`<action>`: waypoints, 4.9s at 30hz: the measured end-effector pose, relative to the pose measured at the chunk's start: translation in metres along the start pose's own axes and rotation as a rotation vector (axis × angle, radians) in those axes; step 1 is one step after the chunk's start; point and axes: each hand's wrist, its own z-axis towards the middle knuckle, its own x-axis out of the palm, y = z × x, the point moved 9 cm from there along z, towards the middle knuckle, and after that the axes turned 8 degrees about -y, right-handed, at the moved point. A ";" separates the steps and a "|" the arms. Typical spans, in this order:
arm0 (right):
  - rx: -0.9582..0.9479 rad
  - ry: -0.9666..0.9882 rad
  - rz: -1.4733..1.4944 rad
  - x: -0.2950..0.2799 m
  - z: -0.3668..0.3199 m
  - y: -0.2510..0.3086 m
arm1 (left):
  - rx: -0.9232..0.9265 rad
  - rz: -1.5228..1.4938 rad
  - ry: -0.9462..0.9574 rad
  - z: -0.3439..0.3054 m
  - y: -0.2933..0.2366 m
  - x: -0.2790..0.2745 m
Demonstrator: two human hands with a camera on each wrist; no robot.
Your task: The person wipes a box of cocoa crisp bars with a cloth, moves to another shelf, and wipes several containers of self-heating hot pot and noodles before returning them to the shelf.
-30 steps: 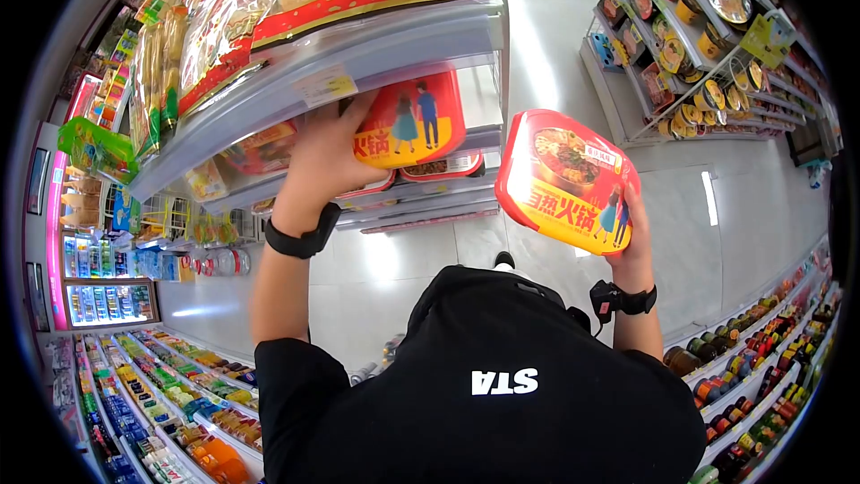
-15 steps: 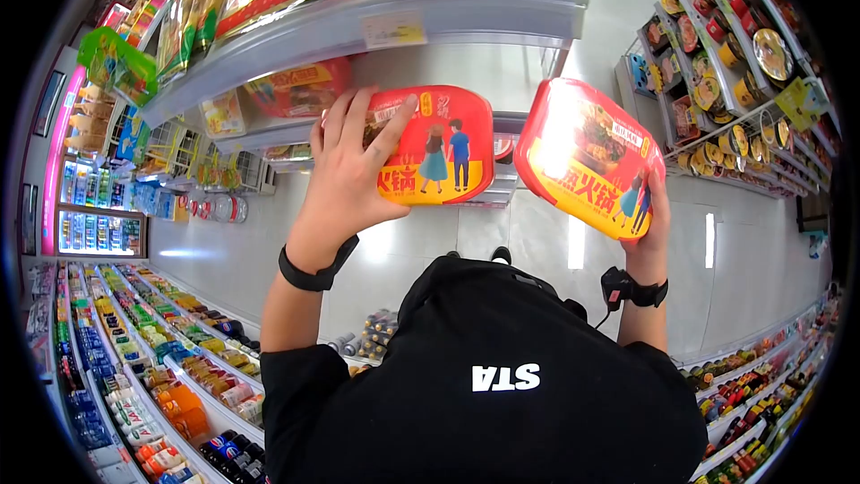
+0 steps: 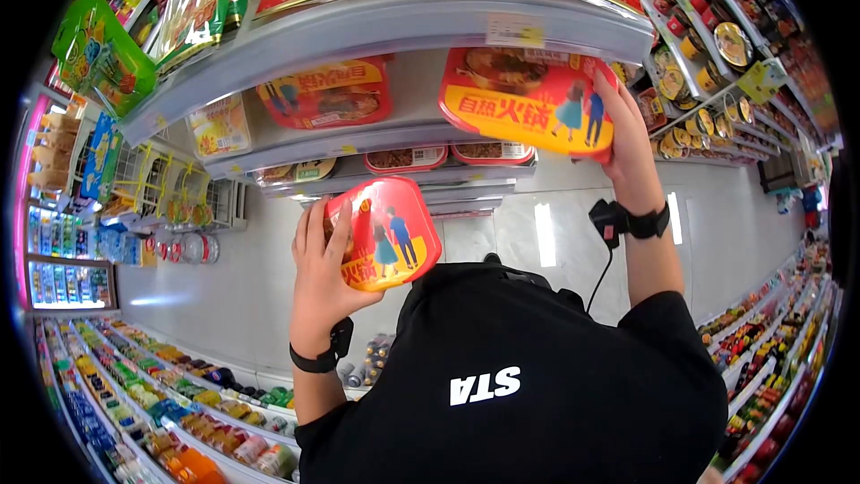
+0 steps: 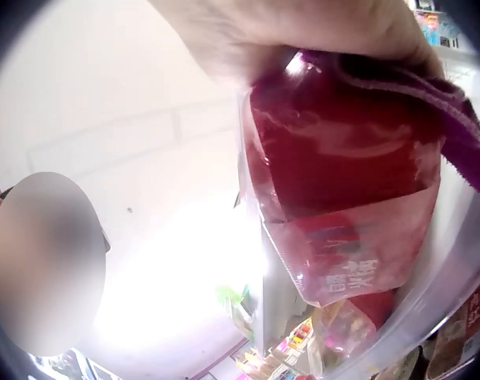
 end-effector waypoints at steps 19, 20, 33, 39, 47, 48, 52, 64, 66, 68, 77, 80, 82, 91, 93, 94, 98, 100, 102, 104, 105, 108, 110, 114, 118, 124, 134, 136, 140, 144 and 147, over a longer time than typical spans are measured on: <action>-0.211 -0.053 -0.527 0.030 0.093 -0.009 | 0.046 -0.265 0.028 -0.026 0.112 -0.026; -0.294 -0.125 -0.754 0.029 0.091 0.000 | 0.048 -0.268 0.048 -0.025 0.111 -0.025; -1.494 -0.085 -1.217 0.100 -0.107 0.015 | 0.065 -0.218 0.105 -0.009 0.091 -0.012; -0.387 0.052 -0.497 0.086 -0.134 -0.091 | 0.102 -0.236 0.163 0.008 0.057 0.005; 0.407 0.241 0.103 0.103 -0.127 -0.183 | 0.180 -0.071 0.240 0.024 -0.008 0.023; 0.433 0.221 0.144 0.098 -0.125 -0.186 | 0.173 -0.044 0.253 0.023 -0.006 0.020; 0.400 0.288 0.225 0.081 -0.113 -0.183 | 0.052 -0.274 0.113 0.019 0.031 0.000; -0.012 0.310 -0.228 0.088 -0.101 -0.167 | -0.777 -1.542 -0.031 -0.057 0.081 0.067; -0.293 0.110 -0.504 0.070 -0.104 -0.135 | -0.767 -1.510 -0.060 -0.060 0.090 0.067; -0.452 0.181 -0.525 0.090 -0.108 -0.126 | -0.773 -1.479 -0.079 -0.060 0.102 0.063; -0.889 0.731 -1.036 0.258 -0.169 -0.160 | -0.759 -1.306 -0.065 -0.037 0.116 0.068; -0.992 0.816 -0.987 0.276 -0.187 -0.162 | -0.848 -1.349 -0.060 -0.040 0.120 0.061; -0.981 0.928 -0.917 0.279 -0.198 -0.163 | -0.838 -1.358 -0.071 -0.042 0.126 0.059; -1.072 1.015 -0.824 0.276 -0.210 -0.162 | -0.975 -1.469 -0.275 -0.053 0.143 0.051; -1.089 1.012 -0.821 0.278 -0.209 -0.161 | -0.958 -1.474 -0.267 -0.052 0.143 0.050; -1.073 1.019 -0.802 0.278 -0.209 -0.160 | -0.943 -1.479 -0.261 -0.052 0.142 0.049; -1.089 0.993 -0.772 0.280 -0.208 -0.152 | -0.894 -1.524 -0.232 -0.056 0.139 0.048; -1.110 0.942 -0.801 0.281 -0.209 -0.148 | -0.686 -1.469 -0.091 -0.050 0.126 0.041; -1.131 0.890 -0.829 0.283 -0.211 -0.143 | -0.601 -1.542 -0.040 -0.057 0.128 0.048; -1.108 0.823 -0.835 0.285 -0.209 -0.138 | -0.510 -1.601 0.014 -0.059 0.124 0.050; -1.109 0.820 -0.836 0.286 -0.210 -0.138 | -0.525 -1.578 0.006 -0.060 0.124 0.050; -1.051 0.841 -0.786 0.287 -0.211 -0.138 | -0.581 -1.489 -0.027 -0.058 0.126 0.045; -1.047 0.869 -0.748 0.289 -0.212 -0.138 | -0.610 -1.424 -0.056 -0.058 0.127 0.042; -1.031 0.878 -0.740 0.292 -0.210 -0.132 | -0.643 -1.310 -0.113 -0.057 0.129 0.035; -1.075 0.843 -0.838 0.287 -0.202 -0.122 | -0.731 -1.541 -0.192 -0.073 0.144 0.035; -0.851 0.603 -0.901 0.235 -0.149 -0.108 | -0.701 -1.608 -0.278 -0.085 0.147 0.001; -0.400 0.699 -0.058 0.259 -0.129 -0.124 | -0.921 -1.937 -0.126 -0.079 0.129 0.024; -0.424 0.710 -0.081 0.262 -0.138 -0.126 | -0.984 -1.947 -0.284 -0.082 0.133 0.023; -0.884 0.778 -0.364 0.273 -0.183 -0.123 | -1.010 -1.985 -0.295 -0.079 0.127 0.024; -1.154 1.096 -0.518 0.287 -0.241 -0.149 | -0.851 -1.760 -0.468 -0.075 0.129 0.014; -1.286 1.070 -0.555 0.281 -0.244 -0.145 | -0.738 -1.664 -0.374 -0.065 0.118 0.002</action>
